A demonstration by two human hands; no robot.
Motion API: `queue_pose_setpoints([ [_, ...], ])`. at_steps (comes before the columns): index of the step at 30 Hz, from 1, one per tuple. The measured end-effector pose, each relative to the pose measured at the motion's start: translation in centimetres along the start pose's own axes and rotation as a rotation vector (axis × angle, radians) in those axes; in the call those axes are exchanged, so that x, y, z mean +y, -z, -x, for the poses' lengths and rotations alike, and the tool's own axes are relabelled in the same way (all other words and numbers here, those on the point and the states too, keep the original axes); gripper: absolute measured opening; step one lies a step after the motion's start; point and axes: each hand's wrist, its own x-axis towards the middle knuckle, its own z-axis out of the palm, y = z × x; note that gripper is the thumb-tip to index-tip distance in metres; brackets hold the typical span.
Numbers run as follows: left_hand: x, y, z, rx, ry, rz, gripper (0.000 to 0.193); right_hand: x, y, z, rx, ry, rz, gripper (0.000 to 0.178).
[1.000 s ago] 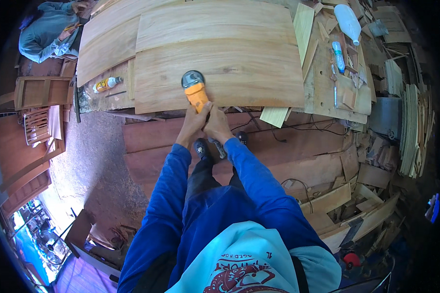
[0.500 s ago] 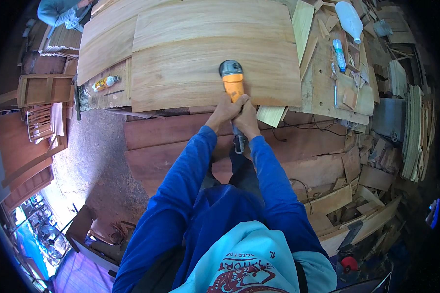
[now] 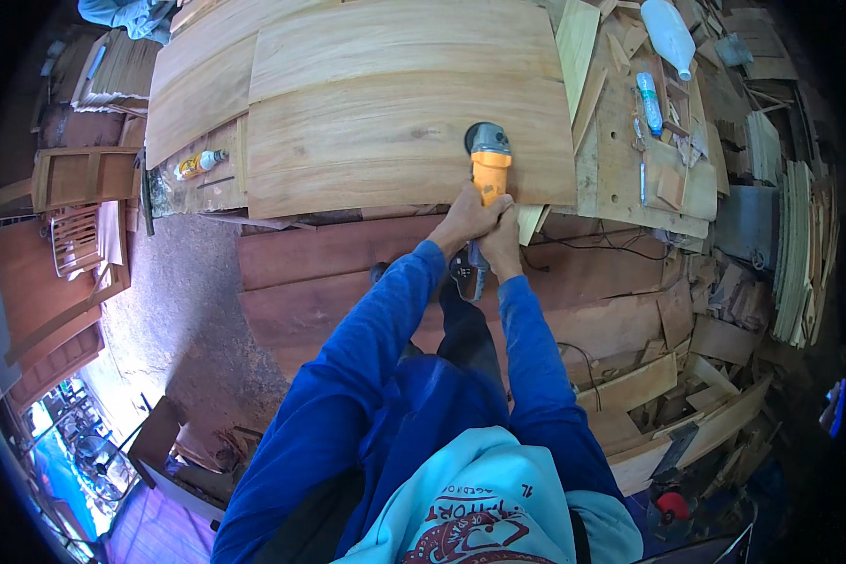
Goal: Using an angle grinder with a sanding disc to sand wooden boards and then moving the boards in a furniture manufacturing workshop.
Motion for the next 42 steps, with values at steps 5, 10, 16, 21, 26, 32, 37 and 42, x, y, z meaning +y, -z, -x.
queue_pose_setpoints([
  [5,-2.4,3.7,0.9,0.094,-0.030,0.111,0.044,-1.2,-3.3,0.4,-0.116,0.039,0.081,0.043],
  [10,0.3,8.0,4.4,0.157,0.048,0.227,0.038,-2.9,-6.2,1.0,-0.193,0.140,0.164,0.051],
  [16,-2.1,11.8,7.6,0.247,0.112,0.354,0.031,-4.4,-10.3,3.1,-0.318,0.166,0.170,0.047],
  [21,-5.3,15.6,9.8,0.231,0.076,0.368,0.027,-5.7,-14.1,5.3,-0.403,0.149,0.215,0.048],
  [26,-3.7,16.6,10.1,0.212,0.177,0.411,0.032,-6.3,-14.8,5.7,-0.344,0.144,0.148,0.048],
  [32,-3.7,11.7,9.0,0.153,0.066,0.384,0.040,-4.7,-10.3,6.1,-0.259,0.060,0.185,0.048],
  [37,-3.7,6.0,7.3,0.164,0.099,0.191,0.057,-1.7,-5.4,5.4,-0.181,0.090,0.165,0.045],
  [42,-4.0,0.1,4.0,0.085,-0.005,0.123,0.071,1.2,-0.9,4.2,-0.078,0.084,0.098,0.043],
])
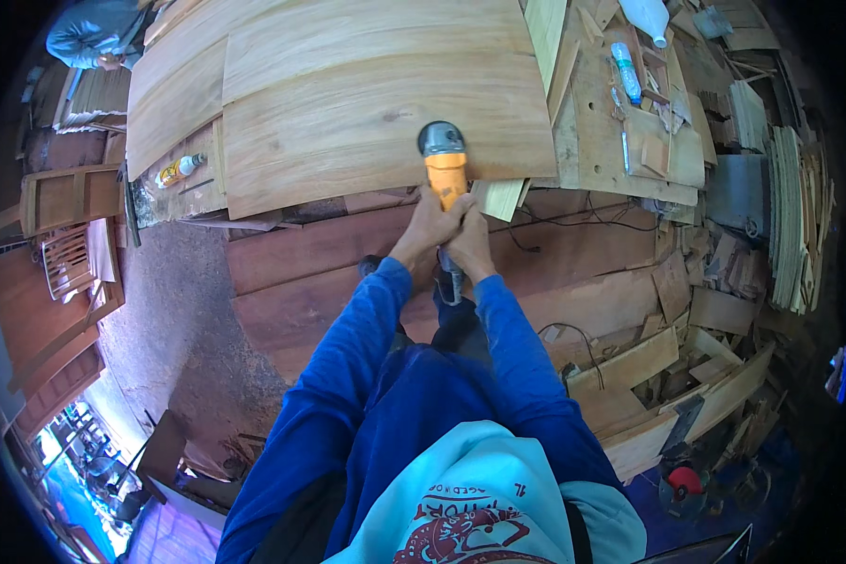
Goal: Using an angle grinder with a sanding disc to sand wooden boards and then moving the boards in a furniture manufacturing workshop.
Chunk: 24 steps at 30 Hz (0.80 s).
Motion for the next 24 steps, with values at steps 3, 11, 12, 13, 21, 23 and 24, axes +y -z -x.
queue_pose_setpoints([
  [3,1.7,-3.5,-0.4,-0.045,-0.003,-0.030,0.083,1.7,2.9,-0.1,0.031,-0.046,-0.006,0.040],
  [11,5.3,-9.9,-0.8,-0.216,0.058,-0.151,0.089,5.2,8.1,-0.3,0.161,-0.180,-0.204,0.048],
  [12,5.4,-10.1,-0.9,-0.219,0.073,-0.164,0.090,5.3,8.2,-0.4,0.158,-0.162,-0.227,0.048],
  [13,5.5,-10.1,-1.0,-0.219,0.072,-0.166,0.090,5.4,8.3,-0.4,0.154,-0.143,-0.251,0.048],
  [21,4.2,-5.9,0.4,-0.108,0.060,-0.164,0.082,2.9,4.5,0.4,0.080,-0.109,-0.179,0.046],
  [23,2.6,-3.1,0.6,-0.059,0.070,-0.103,0.081,1.8,2.4,0.4,0.026,-0.084,-0.153,0.046],
  [24,2.0,-2.2,0.6,-0.024,0.031,-0.099,0.082,1.7,1.4,0.2,0.023,-0.087,-0.136,0.044],
])
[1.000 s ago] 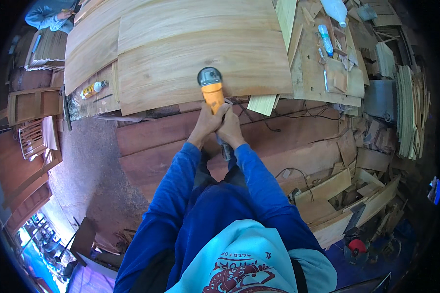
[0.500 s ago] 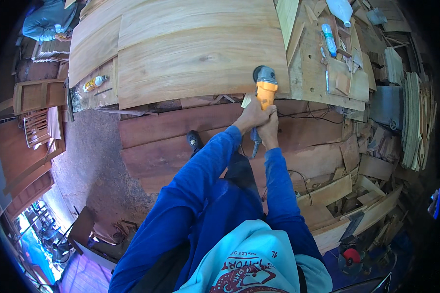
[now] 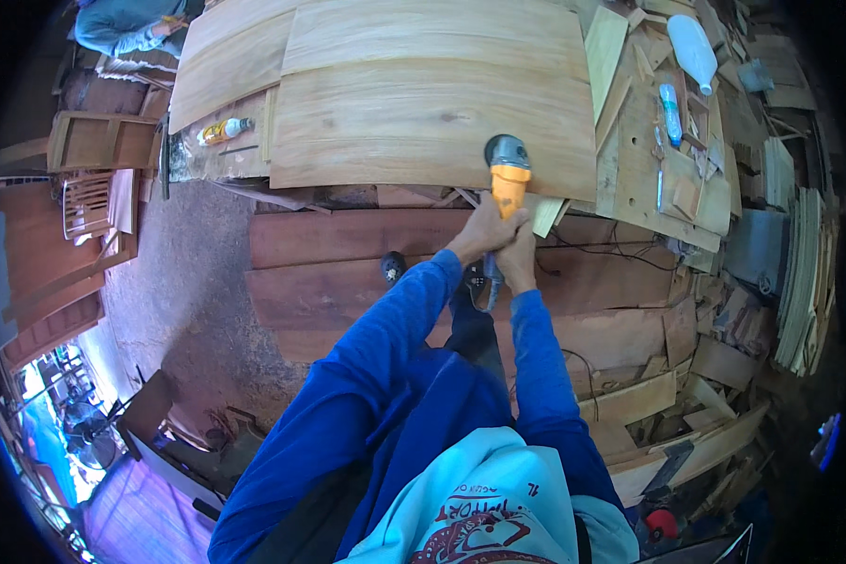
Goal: Using an angle grinder with a sanding disc to sand wooden boards and then moving the boards in a furniture manufacturing workshop.
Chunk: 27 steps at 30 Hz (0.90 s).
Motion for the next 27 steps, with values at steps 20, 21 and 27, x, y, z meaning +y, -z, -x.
queue_pose_setpoints([
  [20,-8.6,27.6,7.3,0.449,0.149,0.454,0.048,-9.9,-26.8,2.9,-0.446,0.319,0.277,0.046],
  [21,-9.1,28.7,7.9,0.463,0.134,0.463,0.046,-10.3,-27.8,3.3,-0.460,0.334,0.299,0.046],
  [27,-10.7,32.1,10.7,0.520,0.181,0.492,0.034,-11.8,-31.5,5.4,-0.563,0.315,0.345,0.043],
])
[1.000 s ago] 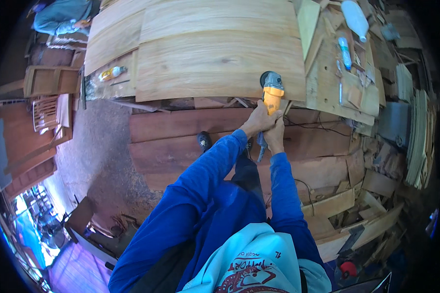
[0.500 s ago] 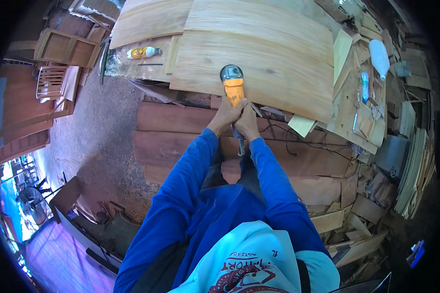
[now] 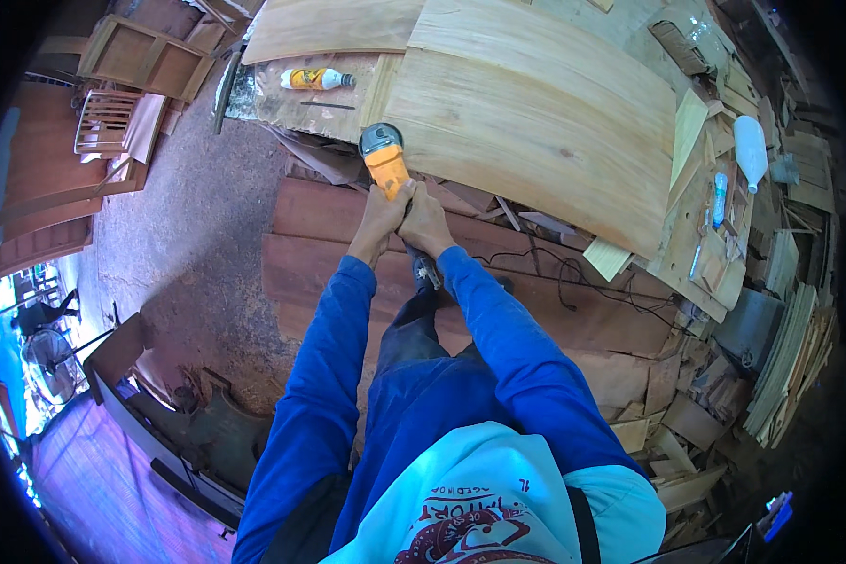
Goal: Using an angle grinder with a sanding disc to sand wooden boards and then moving the boards in a furniture manufacturing workshop.
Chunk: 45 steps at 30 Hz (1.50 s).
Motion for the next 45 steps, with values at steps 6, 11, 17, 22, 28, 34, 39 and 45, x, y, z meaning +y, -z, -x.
queue_pose_setpoints([
  [6,0.1,-0.2,1.7,-0.012,0.001,0.008,0.039,0.8,-0.4,1.0,-0.013,0.019,0.027,0.045],
  [11,-1.9,-3.3,2.0,0.038,0.065,-0.035,0.039,3.1,1.5,2.5,0.032,0.017,0.006,0.055],
  [17,-5.1,-4.9,1.5,0.034,-0.042,-0.105,0.039,3.9,3.2,4.2,0.059,0.013,-0.011,0.065],
  [22,-2.9,-3.4,1.9,0.051,0.023,-0.059,0.037,3.2,1.8,2.6,0.036,0.015,-0.008,0.060],
  [28,-0.4,-0.6,2.5,-0.065,0.047,0.003,0.036,1.1,-0.2,1.9,-0.025,-0.043,0.026,0.050],
  [34,-2.9,-3.9,2.7,-0.056,-0.029,-0.070,0.036,2.5,3.1,4.5,0.050,-0.028,-0.035,0.044],
  [39,-3.1,-8.3,4.8,-0.169,-0.008,-0.153,0.039,5.5,6.3,7.3,0.108,-0.063,-0.059,0.043],
  [45,-3.4,-14.0,7.2,-0.186,-0.076,-0.172,0.047,8.8,10.1,10.2,0.186,-0.097,-0.082,0.043],
])
